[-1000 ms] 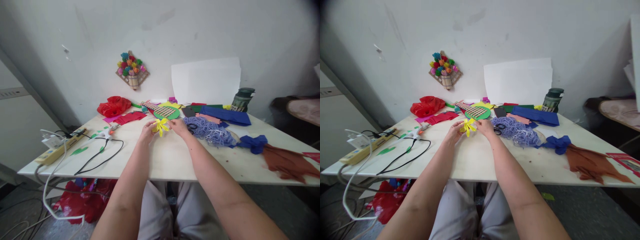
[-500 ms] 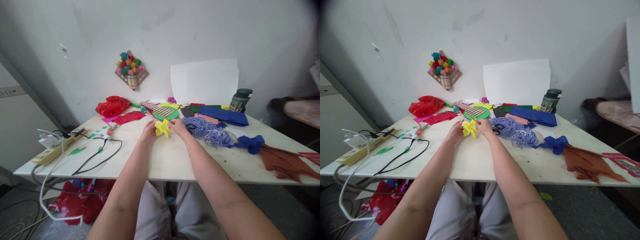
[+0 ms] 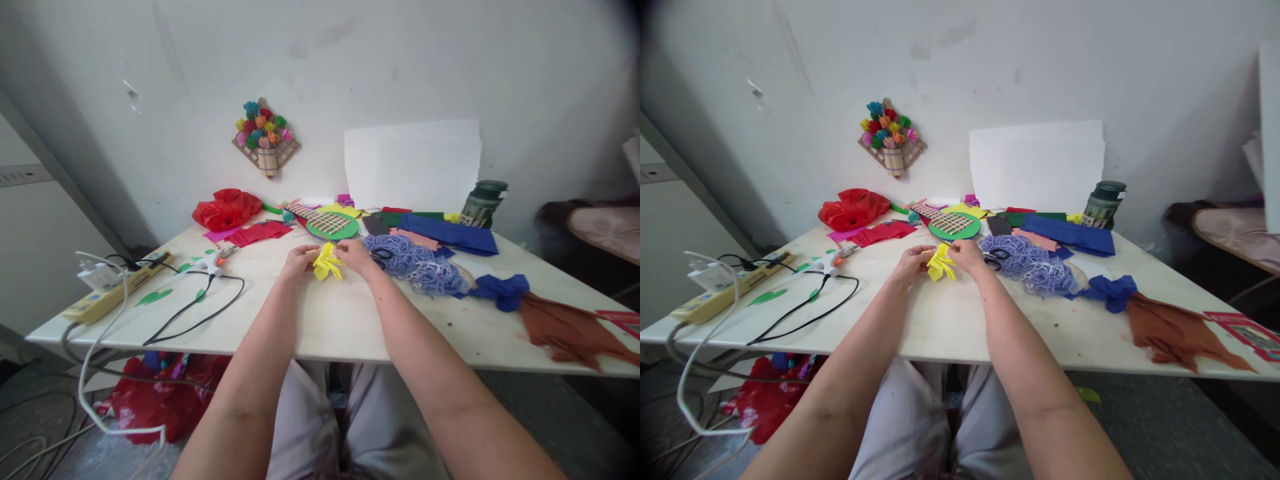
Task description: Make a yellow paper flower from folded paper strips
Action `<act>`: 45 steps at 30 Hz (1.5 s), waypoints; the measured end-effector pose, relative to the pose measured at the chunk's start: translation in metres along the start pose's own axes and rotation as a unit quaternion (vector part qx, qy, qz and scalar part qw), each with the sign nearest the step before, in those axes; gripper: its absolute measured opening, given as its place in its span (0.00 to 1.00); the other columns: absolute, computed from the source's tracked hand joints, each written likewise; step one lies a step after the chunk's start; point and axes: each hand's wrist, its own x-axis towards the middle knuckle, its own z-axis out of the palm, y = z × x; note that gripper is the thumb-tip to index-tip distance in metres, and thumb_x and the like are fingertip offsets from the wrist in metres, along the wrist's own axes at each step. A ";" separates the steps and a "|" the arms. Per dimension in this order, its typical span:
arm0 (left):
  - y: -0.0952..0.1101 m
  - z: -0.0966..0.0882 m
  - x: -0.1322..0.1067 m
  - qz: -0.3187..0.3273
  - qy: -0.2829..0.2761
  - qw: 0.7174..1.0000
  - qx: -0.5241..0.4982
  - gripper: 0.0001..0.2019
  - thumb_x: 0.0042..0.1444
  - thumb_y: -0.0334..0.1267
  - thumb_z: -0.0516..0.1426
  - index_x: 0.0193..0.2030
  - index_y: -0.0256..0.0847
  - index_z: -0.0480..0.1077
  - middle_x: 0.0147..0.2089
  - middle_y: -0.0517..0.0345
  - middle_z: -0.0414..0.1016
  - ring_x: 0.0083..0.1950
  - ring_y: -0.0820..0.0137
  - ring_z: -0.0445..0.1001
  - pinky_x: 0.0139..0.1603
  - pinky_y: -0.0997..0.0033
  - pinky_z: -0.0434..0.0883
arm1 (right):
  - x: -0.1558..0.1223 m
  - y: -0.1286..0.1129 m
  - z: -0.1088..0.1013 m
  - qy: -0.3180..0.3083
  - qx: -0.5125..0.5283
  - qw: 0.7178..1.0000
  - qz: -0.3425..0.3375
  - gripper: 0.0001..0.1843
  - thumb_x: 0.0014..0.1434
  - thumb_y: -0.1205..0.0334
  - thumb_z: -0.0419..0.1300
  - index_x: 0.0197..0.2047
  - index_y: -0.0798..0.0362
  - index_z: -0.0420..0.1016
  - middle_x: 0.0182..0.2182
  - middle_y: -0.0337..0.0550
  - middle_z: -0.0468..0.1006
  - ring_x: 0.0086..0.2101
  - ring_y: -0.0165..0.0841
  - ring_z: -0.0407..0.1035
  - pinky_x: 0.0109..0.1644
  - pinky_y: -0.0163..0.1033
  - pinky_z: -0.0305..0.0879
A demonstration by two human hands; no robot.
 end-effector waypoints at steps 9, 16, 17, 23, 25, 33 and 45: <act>-0.002 0.000 0.001 0.028 0.018 0.999 0.001 0.20 0.33 0.41 0.65 0.36 0.35 0.72 0.25 0.57 0.73 0.23 0.74 0.70 0.26 0.74 0.67 | 0.000 0.002 0.002 0.003 0.005 1.000 0.006 0.12 0.46 0.58 0.52 0.21 0.56 0.72 0.17 0.36 0.67 0.22 0.26 0.58 0.25 0.30 0.50; 0.000 0.001 0.000 0.050 0.020 0.999 -0.006 0.22 0.33 0.41 0.65 0.37 0.35 0.71 0.26 0.58 0.74 0.25 0.73 0.71 0.29 0.72 0.68 | 0.002 0.006 0.006 0.018 0.026 0.999 0.023 0.09 0.46 0.60 0.54 0.26 0.54 0.73 0.21 0.39 0.73 0.25 0.29 0.64 0.28 0.32 0.57; 0.000 0.001 0.000 0.051 0.016 0.999 -0.005 0.22 0.33 0.41 0.65 0.37 0.35 0.71 0.26 0.58 0.74 0.25 0.73 0.71 0.29 0.72 0.68 | 0.003 0.007 0.007 0.029 0.030 0.999 0.024 0.09 0.46 0.60 0.54 0.28 0.54 0.73 0.22 0.39 0.74 0.25 0.29 0.64 0.29 0.32 0.58; -0.003 0.001 0.002 0.056 0.002 0.998 -0.003 0.22 0.34 0.42 0.65 0.38 0.35 0.72 0.27 0.58 0.74 0.26 0.72 0.71 0.29 0.71 0.69 | 0.004 0.009 0.008 0.049 0.032 0.998 0.021 0.15 0.45 0.63 0.55 0.39 0.52 0.69 0.22 0.36 0.73 0.25 0.30 0.65 0.29 0.33 0.59; -0.004 0.001 0.003 0.057 -0.002 0.998 -0.005 0.22 0.34 0.41 0.65 0.39 0.35 0.72 0.27 0.57 0.74 0.26 0.72 0.72 0.29 0.71 0.69 | 0.003 0.009 0.008 0.043 0.032 0.998 0.018 0.15 0.45 0.64 0.54 0.39 0.51 0.69 0.22 0.36 0.73 0.25 0.30 0.65 0.29 0.33 0.60; -0.005 0.000 0.004 0.059 -0.009 0.998 -0.004 0.22 0.35 0.40 0.65 0.40 0.35 0.71 0.28 0.56 0.75 0.27 0.71 0.72 0.30 0.70 0.69 | 0.006 0.013 0.015 0.035 0.060 0.998 0.010 0.12 0.47 0.65 0.53 0.37 0.51 0.72 0.28 0.39 0.76 0.29 0.31 0.68 0.31 0.34 0.63; -0.005 0.000 0.004 0.067 0.002 0.998 0.012 0.21 0.35 0.41 0.65 0.39 0.34 0.72 0.28 0.55 0.75 0.27 0.71 0.72 0.30 0.71 0.69 | 0.006 0.012 0.012 0.040 0.054 0.998 0.019 0.10 0.49 0.61 0.56 0.33 0.53 0.76 0.30 0.42 0.78 0.31 0.33 0.69 0.34 0.36 0.64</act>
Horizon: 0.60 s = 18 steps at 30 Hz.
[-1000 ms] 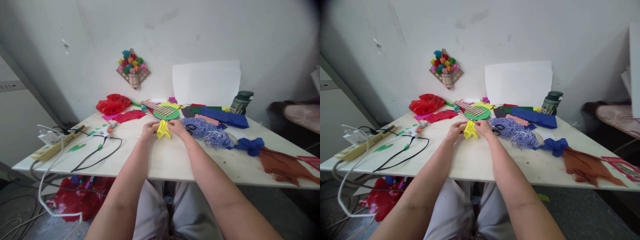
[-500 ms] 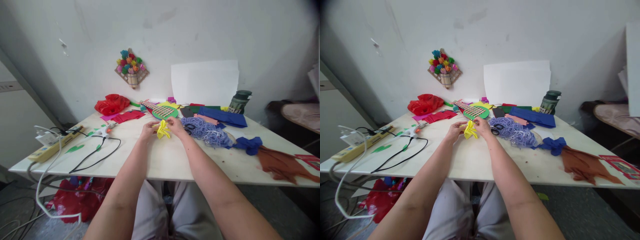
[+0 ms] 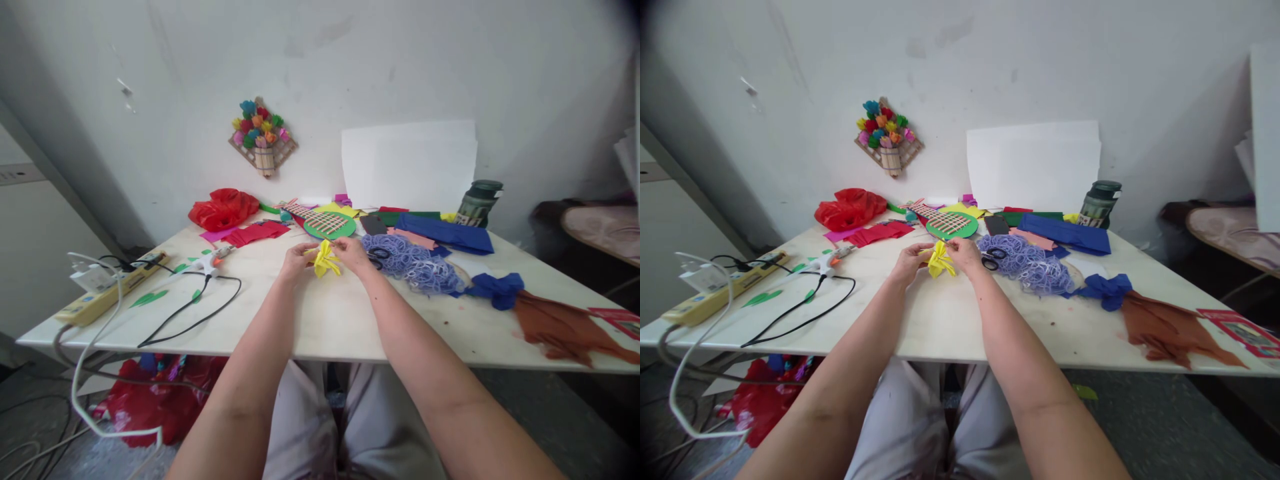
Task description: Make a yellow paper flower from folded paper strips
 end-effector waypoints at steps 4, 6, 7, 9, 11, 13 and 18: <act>0.001 0.001 -0.001 0.012 -0.004 1.000 0.005 0.21 0.36 0.41 0.64 0.39 0.34 0.72 0.28 0.54 0.75 0.27 0.71 0.72 0.31 0.70 0.69 | -0.001 -0.003 -0.003 -0.002 -0.014 1.000 0.013 0.13 0.50 0.56 0.55 0.32 0.54 0.77 0.28 0.42 0.78 0.30 0.33 0.69 0.33 0.35 0.62; 0.001 0.002 -0.001 0.016 -0.010 1.000 0.009 0.21 0.36 0.42 0.64 0.39 0.34 0.72 0.28 0.55 0.75 0.28 0.71 0.72 0.31 0.70 0.69 | -0.001 -0.005 -0.004 0.000 -0.027 0.999 0.028 0.14 0.50 0.54 0.55 0.31 0.54 0.77 0.27 0.42 0.77 0.29 0.32 0.68 0.32 0.34 0.62; 0.001 0.003 -0.001 0.018 -0.013 1.000 0.011 0.21 0.36 0.42 0.64 0.39 0.34 0.72 0.28 0.55 0.75 0.28 0.71 0.72 0.31 0.70 0.69 | -0.001 -0.005 -0.004 0.002 -0.034 0.999 0.037 0.14 0.49 0.53 0.55 0.31 0.54 0.77 0.27 0.42 0.77 0.29 0.32 0.68 0.32 0.34 0.61; 0.001 0.004 -0.001 0.025 -0.017 0.999 0.017 0.21 0.36 0.42 0.64 0.38 0.34 0.72 0.28 0.56 0.75 0.27 0.71 0.72 0.32 0.71 0.69 | -0.001 -0.007 -0.004 0.007 -0.046 0.998 0.051 0.14 0.49 0.53 0.55 0.30 0.53 0.77 0.27 0.42 0.77 0.29 0.32 0.68 0.32 0.34 0.61; 0.000 0.005 0.000 0.033 -0.020 0.999 0.025 0.20 0.36 0.42 0.64 0.38 0.34 0.72 0.27 0.56 0.75 0.27 0.72 0.72 0.32 0.71 0.69 | -0.001 -0.008 -0.005 0.009 -0.052 0.997 0.064 0.14 0.48 0.53 0.55 0.30 0.53 0.77 0.27 0.42 0.78 0.29 0.32 0.69 0.32 0.34 0.60; -0.001 0.007 0.000 0.038 -0.025 0.998 0.032 0.20 0.36 0.42 0.64 0.37 0.33 0.73 0.27 0.56 0.75 0.27 0.72 0.72 0.32 0.71 0.69 | -0.001 -0.009 -0.006 0.008 -0.056 0.995 0.080 0.14 0.48 0.53 0.55 0.30 0.53 0.77 0.27 0.42 0.78 0.29 0.33 0.69 0.32 0.34 0.60; 0.001 0.010 -0.002 0.035 -0.018 0.999 0.034 0.20 0.35 0.42 0.64 0.36 0.33 0.73 0.28 0.56 0.75 0.27 0.72 0.72 0.33 0.71 0.69 | 0.000 -0.010 -0.007 0.007 -0.077 0.991 0.108 0.12 0.46 0.57 0.56 0.30 0.52 0.78 0.27 0.42 0.78 0.29 0.34 0.68 0.30 0.35 0.58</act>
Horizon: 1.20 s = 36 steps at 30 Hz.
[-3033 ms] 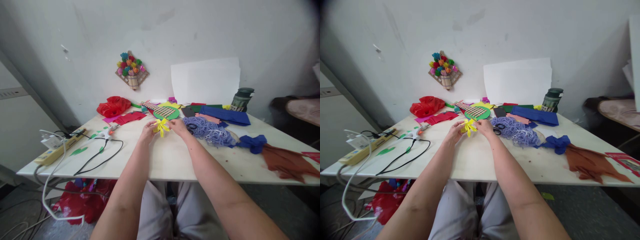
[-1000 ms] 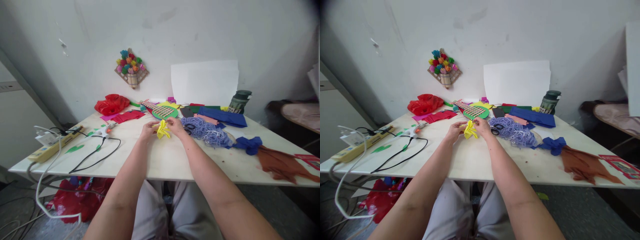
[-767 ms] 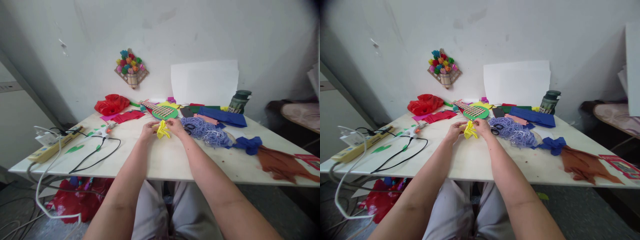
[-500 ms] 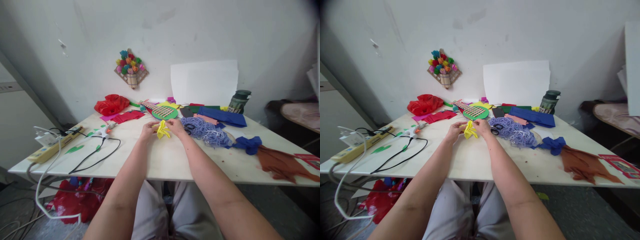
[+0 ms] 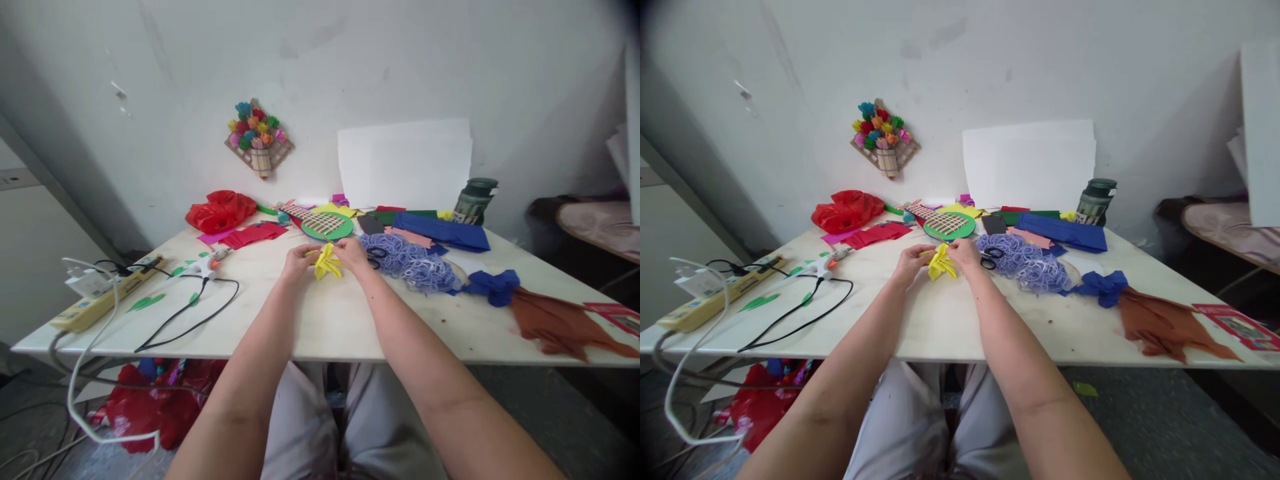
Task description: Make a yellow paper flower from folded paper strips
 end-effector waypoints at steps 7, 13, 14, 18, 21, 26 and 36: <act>0.004 -0.003 -0.002 -0.039 -0.019 0.999 -0.007 0.22 0.36 0.45 0.64 0.38 0.34 0.73 0.30 0.55 0.75 0.28 0.70 0.72 0.31 0.71 0.68 | -0.001 0.001 0.003 0.002 0.007 0.999 -0.034 0.13 0.47 0.57 0.55 0.29 0.52 0.78 0.25 0.41 0.76 0.26 0.32 0.67 0.28 0.34 0.56; 0.006 -0.003 -0.003 -0.050 -0.008 0.999 -0.014 0.21 0.35 0.43 0.64 0.37 0.34 0.73 0.27 0.56 0.74 0.27 0.71 0.72 0.29 0.71 0.67 | -0.002 -0.002 0.002 -0.004 0.016 0.999 -0.043 0.12 0.46 0.57 0.55 0.28 0.53 0.78 0.24 0.41 0.76 0.26 0.32 0.66 0.29 0.34 0.56; 0.006 -0.003 -0.003 -0.051 -0.005 0.999 -0.013 0.21 0.34 0.42 0.64 0.37 0.34 0.72 0.26 0.57 0.74 0.26 0.71 0.71 0.29 0.71 0.67 | -0.003 -0.003 0.002 -0.004 0.017 0.999 -0.046 0.12 0.46 0.58 0.55 0.28 0.53 0.78 0.24 0.40 0.76 0.26 0.31 0.66 0.29 0.33 0.56; 0.009 -0.002 -0.004 -0.056 0.003 0.998 -0.008 0.22 0.33 0.40 0.64 0.38 0.34 0.71 0.26 0.58 0.74 0.25 0.71 0.71 0.29 0.71 0.67 | -0.004 -0.006 0.000 -0.005 0.018 0.998 -0.055 0.12 0.47 0.58 0.55 0.27 0.54 0.77 0.23 0.40 0.75 0.26 0.31 0.64 0.29 0.33 0.55; 0.011 -0.002 -0.004 -0.063 0.007 0.998 -0.009 0.22 0.32 0.39 0.64 0.38 0.35 0.71 0.27 0.57 0.74 0.26 0.71 0.71 0.29 0.71 0.67 | -0.006 -0.008 -0.002 -0.010 0.023 0.998 -0.061 0.11 0.46 0.59 0.55 0.27 0.55 0.77 0.22 0.39 0.74 0.26 0.30 0.64 0.29 0.32 0.55; 0.010 -0.002 -0.004 -0.052 0.006 0.999 -0.007 0.23 0.32 0.38 0.64 0.39 0.34 0.71 0.25 0.58 0.73 0.25 0.71 0.71 0.28 0.72 0.67 | -0.007 -0.008 0.000 -0.001 0.045 0.996 -0.079 0.11 0.46 0.60 0.55 0.25 0.55 0.76 0.20 0.37 0.72 0.26 0.28 0.62 0.29 0.31 0.54; 0.008 -0.004 -0.003 -0.025 0.015 1.000 -0.007 0.23 0.34 0.35 0.60 0.43 0.35 0.69 0.23 0.61 0.71 0.21 0.75 0.67 0.24 0.75 0.64 | -0.005 -0.003 0.004 -0.005 0.061 0.993 -0.102 0.10 0.44 0.60 0.54 0.22 0.56 0.74 0.17 0.35 0.67 0.23 0.26 0.57 0.26 0.30 0.51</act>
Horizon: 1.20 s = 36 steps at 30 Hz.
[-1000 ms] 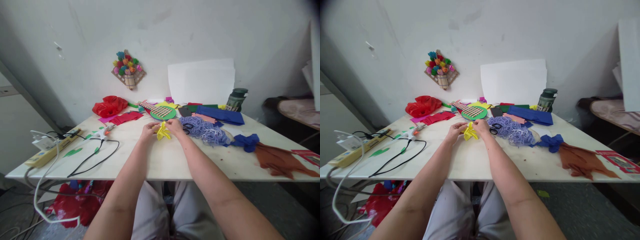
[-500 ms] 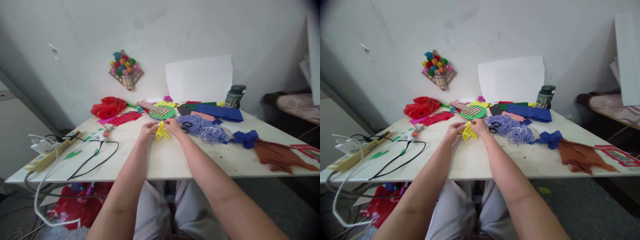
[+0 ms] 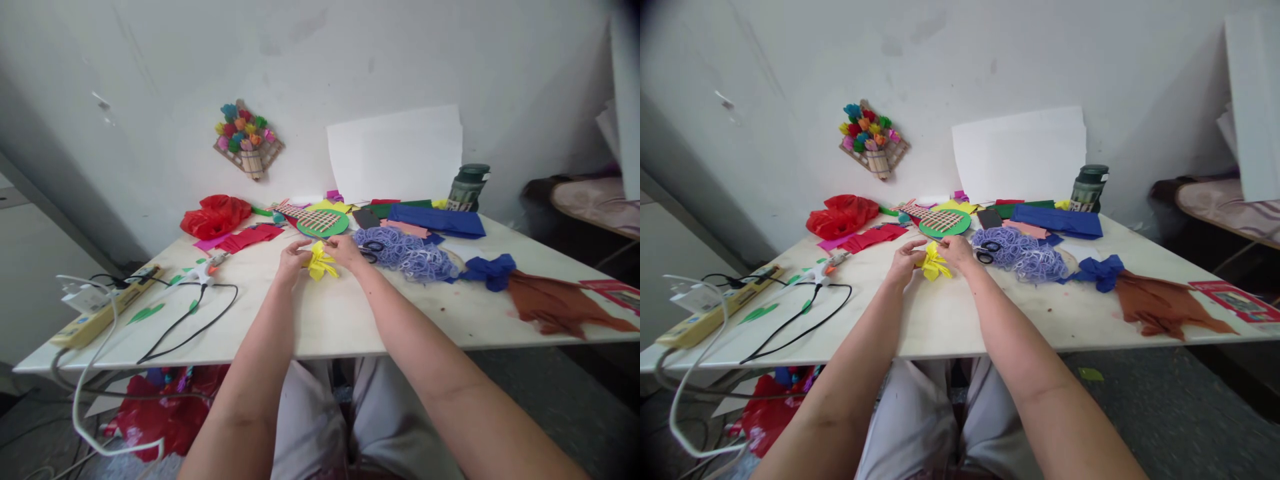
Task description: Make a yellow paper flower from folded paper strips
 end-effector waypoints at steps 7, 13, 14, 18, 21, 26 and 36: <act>0.001 0.000 -0.001 -0.008 -0.008 1.000 -0.002 0.20 0.34 0.35 0.58 0.39 0.38 0.67 0.22 0.62 0.71 0.21 0.75 0.66 0.23 0.75 0.63 | 0.000 0.001 -0.001 -0.004 0.017 0.999 -0.040 0.10 0.46 0.60 0.54 0.23 0.57 0.74 0.18 0.36 0.69 0.23 0.26 0.58 0.27 0.30 0.52; 0.002 0.001 -0.002 -0.020 0.001 1.000 0.007 0.16 0.33 0.33 0.57 0.35 0.38 0.66 0.19 0.64 0.69 0.18 0.76 0.64 0.21 0.77 0.62 | 0.000 0.004 -0.001 -0.022 0.040 0.997 -0.067 0.10 0.45 0.60 0.56 0.26 0.57 0.75 0.20 0.37 0.72 0.25 0.26 0.61 0.29 0.30 0.54; 0.003 0.002 -0.002 -0.023 0.003 1.000 0.010 0.16 0.33 0.32 0.57 0.34 0.38 0.66 0.19 0.63 0.69 0.18 0.76 0.64 0.21 0.77 0.61 | 0.000 0.004 -0.001 -0.027 0.043 0.996 -0.072 0.10 0.45 0.60 0.56 0.26 0.57 0.75 0.21 0.37 0.72 0.25 0.27 0.61 0.29 0.30 0.54; 0.002 0.002 -0.002 -0.030 0.005 0.999 0.013 0.14 0.32 0.32 0.57 0.32 0.37 0.66 0.19 0.63 0.69 0.18 0.76 0.64 0.20 0.77 0.61 | 0.000 0.004 -0.001 -0.042 0.057 0.993 -0.093 0.09 0.46 0.61 0.57 0.26 0.58 0.75 0.23 0.39 0.73 0.26 0.27 0.63 0.30 0.31 0.55; 0.000 0.001 -0.001 -0.028 -0.003 1.000 0.009 0.14 0.33 0.31 0.56 0.32 0.37 0.67 0.19 0.63 0.69 0.18 0.76 0.64 0.20 0.77 0.61 | 0.000 0.004 -0.001 -0.042 0.059 0.993 -0.097 0.09 0.46 0.62 0.57 0.27 0.57 0.76 0.24 0.39 0.74 0.27 0.27 0.63 0.31 0.31 0.56; 0.000 0.000 -0.001 -0.019 -0.021 1.000 0.008 0.14 0.33 0.32 0.56 0.33 0.37 0.68 0.20 0.62 0.70 0.19 0.76 0.65 0.21 0.77 0.60 | 0.000 0.004 -0.001 -0.051 0.039 0.994 -0.084 0.09 0.46 0.61 0.56 0.25 0.57 0.74 0.22 0.37 0.72 0.25 0.26 0.61 0.29 0.30 0.54; 0.002 0.001 -0.003 0.006 -0.047 0.999 0.020 0.19 0.35 0.33 0.59 0.39 0.35 0.68 0.21 0.61 0.71 0.21 0.74 0.67 0.24 0.76 0.62 | -0.002 0.000 -0.003 -0.035 -0.042 0.998 -0.026 0.13 0.47 0.54 0.57 0.23 0.55 0.74 0.18 0.35 0.68 0.22 0.25 0.57 0.26 0.31 0.49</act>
